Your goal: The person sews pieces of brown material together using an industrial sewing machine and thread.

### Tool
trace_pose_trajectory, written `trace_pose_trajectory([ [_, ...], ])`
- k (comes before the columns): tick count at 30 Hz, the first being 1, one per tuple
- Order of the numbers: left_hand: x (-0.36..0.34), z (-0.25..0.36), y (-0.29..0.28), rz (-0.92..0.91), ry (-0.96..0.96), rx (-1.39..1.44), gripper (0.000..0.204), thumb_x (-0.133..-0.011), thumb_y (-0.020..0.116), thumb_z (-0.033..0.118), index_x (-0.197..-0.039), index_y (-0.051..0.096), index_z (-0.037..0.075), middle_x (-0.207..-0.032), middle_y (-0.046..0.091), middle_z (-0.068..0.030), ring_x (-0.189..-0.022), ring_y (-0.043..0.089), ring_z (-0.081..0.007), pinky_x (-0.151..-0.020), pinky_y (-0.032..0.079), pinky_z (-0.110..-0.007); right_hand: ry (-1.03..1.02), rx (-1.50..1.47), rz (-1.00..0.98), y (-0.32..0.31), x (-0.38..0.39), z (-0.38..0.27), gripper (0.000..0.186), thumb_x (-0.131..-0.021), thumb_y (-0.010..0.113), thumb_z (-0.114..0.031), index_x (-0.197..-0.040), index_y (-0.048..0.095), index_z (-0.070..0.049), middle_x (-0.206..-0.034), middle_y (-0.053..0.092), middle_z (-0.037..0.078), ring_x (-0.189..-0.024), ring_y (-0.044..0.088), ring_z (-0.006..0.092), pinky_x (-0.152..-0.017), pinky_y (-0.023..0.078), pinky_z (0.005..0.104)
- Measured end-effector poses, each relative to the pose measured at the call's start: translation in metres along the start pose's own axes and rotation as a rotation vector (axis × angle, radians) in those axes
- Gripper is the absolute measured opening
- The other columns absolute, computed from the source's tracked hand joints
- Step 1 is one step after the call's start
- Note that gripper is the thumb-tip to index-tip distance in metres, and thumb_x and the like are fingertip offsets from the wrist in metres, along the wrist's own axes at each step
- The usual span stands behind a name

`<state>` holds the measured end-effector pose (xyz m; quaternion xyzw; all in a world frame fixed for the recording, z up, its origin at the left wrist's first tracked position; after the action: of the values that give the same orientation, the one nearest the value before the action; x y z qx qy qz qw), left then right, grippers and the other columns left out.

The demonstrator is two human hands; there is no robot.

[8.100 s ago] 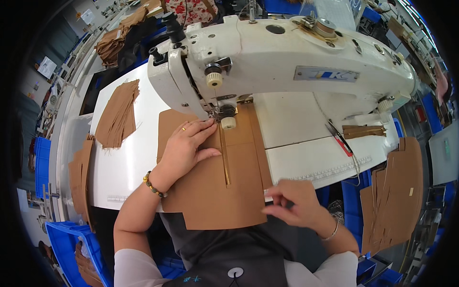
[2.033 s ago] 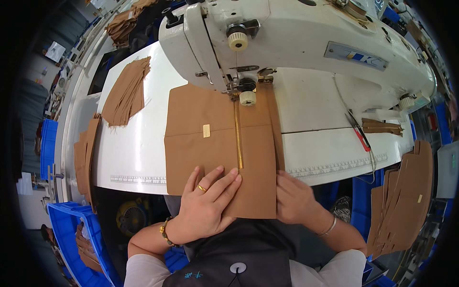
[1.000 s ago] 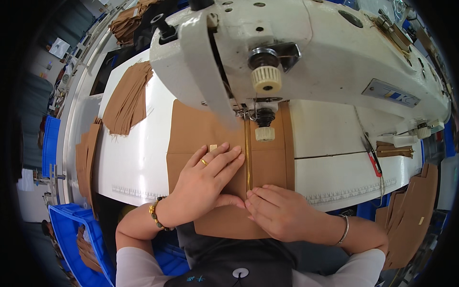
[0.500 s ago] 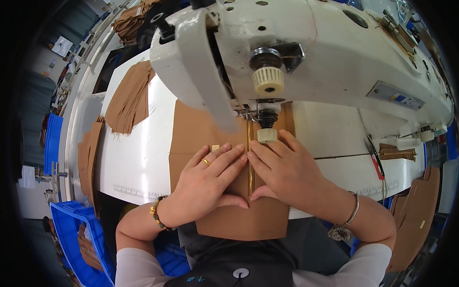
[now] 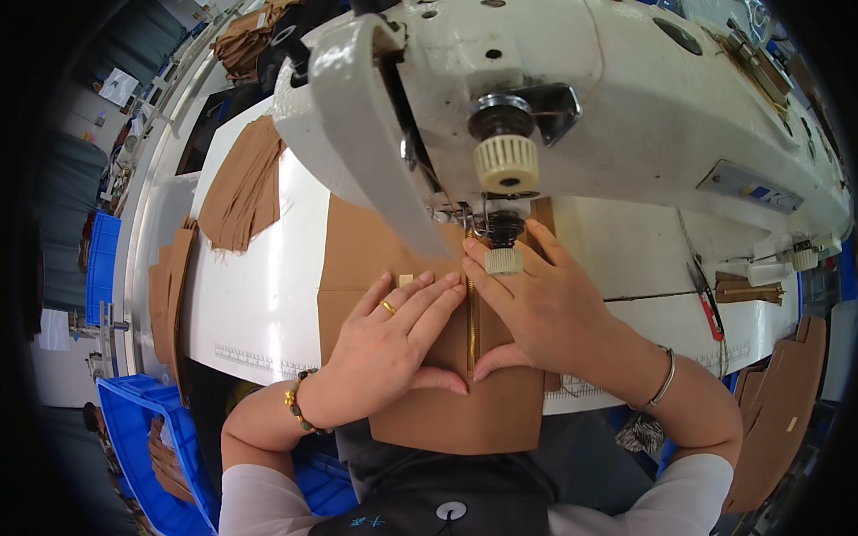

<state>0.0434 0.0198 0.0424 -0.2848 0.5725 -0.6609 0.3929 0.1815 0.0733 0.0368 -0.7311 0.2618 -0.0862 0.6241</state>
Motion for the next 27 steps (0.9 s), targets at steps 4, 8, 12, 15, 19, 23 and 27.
trace_pose_trajectory([
  [4, -0.001, -0.001, -0.002, 0.01, -0.009, 0.015, 0.095, -0.074, 0.07, 0.065, -0.144, 0.054, 0.003, -0.151, 0.054, -0.012, -0.136, 0.054, -0.031, -0.113, 0.042, -0.051, -0.004, 0.049, 0.015, -0.002, -0.001, -0.001, 0.106, -0.06, 0.077, -0.07, -0.138, 0.06, 0.001, -0.15, 0.054, 0.012, -0.136, 0.054, 0.0328, -0.104, 0.048, 0.0463],
  [8, -0.002, 0.0, -0.001, 0.012, 0.018, -0.002, 0.095, -0.073, 0.07, 0.065, -0.144, 0.055, 0.002, -0.151, 0.054, -0.0118, -0.133, 0.056, -0.0308, -0.112, 0.043, -0.05, 0.005, 0.018, 0.003, -0.002, -0.003, 0.0, 0.106, -0.06, 0.078, -0.069, -0.137, 0.059, 0.001, -0.15, 0.054, 0.012, -0.136, 0.054, 0.0329, -0.102, 0.05, 0.045],
  [12, -0.001, 0.001, -0.002, 0.022, 0.031, -0.025, 0.095, -0.072, 0.07, 0.065, -0.142, 0.057, 0.003, -0.15, 0.055, -0.0113, -0.131, 0.057, -0.0299, -0.112, 0.043, -0.053, -0.003, 0.008, 0.008, -0.002, -0.003, -0.001, 0.107, -0.06, 0.078, -0.069, -0.137, 0.059, 0.001, -0.15, 0.054, 0.012, -0.137, 0.054, 0.0339, -0.102, 0.051, 0.0447],
  [15, -0.002, 0.0, -0.001, 0.008, 0.028, -0.029, 0.096, -0.07, 0.071, 0.066, -0.142, 0.057, 0.004, -0.149, 0.055, -0.0101, -0.13, 0.057, -0.0298, -0.112, 0.041, -0.056, -0.006, 0.002, 0.016, -0.002, -0.002, 0.0, 0.106, -0.06, 0.079, -0.068, -0.138, 0.059, 0.002, -0.15, 0.054, 0.013, -0.136, 0.054, 0.0342, -0.104, 0.05, 0.0459],
  [19, -0.009, -0.006, -0.003, 0.023, 0.02, -0.034, 0.096, -0.069, 0.072, 0.065, -0.142, 0.057, 0.006, -0.148, 0.056, -0.0088, -0.131, 0.056, -0.0294, -0.112, 0.041, -0.058, 0.007, -0.03, 0.035, 0.001, -0.002, 0.005, 0.102, -0.066, 0.072, -0.071, -0.135, 0.062, 0.003, -0.138, 0.062, 0.017, -0.123, 0.057, 0.0349, -0.115, 0.038, 0.0553],
  [23, -0.017, -0.014, -0.001, -0.009, 0.008, -0.043, 0.092, -0.074, 0.071, 0.062, -0.144, 0.056, 0.004, -0.151, 0.054, -0.0107, -0.136, 0.053, -0.0292, -0.115, 0.037, -0.059, -0.016, -0.001, 0.068, 0.002, 0.0, 0.007, 0.095, -0.068, 0.072, -0.067, -0.131, 0.065, 0.003, -0.13, 0.065, 0.015, -0.112, 0.059, 0.0332, -0.112, 0.041, 0.0539],
  [27, -0.019, -0.015, -0.002, 0.019, 0.012, -0.07, 0.09, -0.078, 0.067, 0.063, -0.144, 0.056, 0.004, -0.15, 0.055, -0.0111, -0.137, 0.052, -0.0299, -0.115, 0.038, -0.059, -0.064, 0.013, 0.165, -0.003, 0.002, 0.005, 0.085, -0.069, 0.073, -0.063, -0.125, 0.069, 0.0, -0.122, 0.067, 0.013, -0.105, 0.059, 0.032, -0.109, 0.044, 0.0519],
])
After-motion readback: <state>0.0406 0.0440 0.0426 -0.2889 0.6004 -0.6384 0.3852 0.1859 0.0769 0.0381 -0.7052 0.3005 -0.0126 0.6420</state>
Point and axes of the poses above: each hand's wrist, its own x-axis away from the middle knuckle, its own y-axis out of the palm, z = x × y, the point moved 7 cm from there along -x, towards the middle knuckle
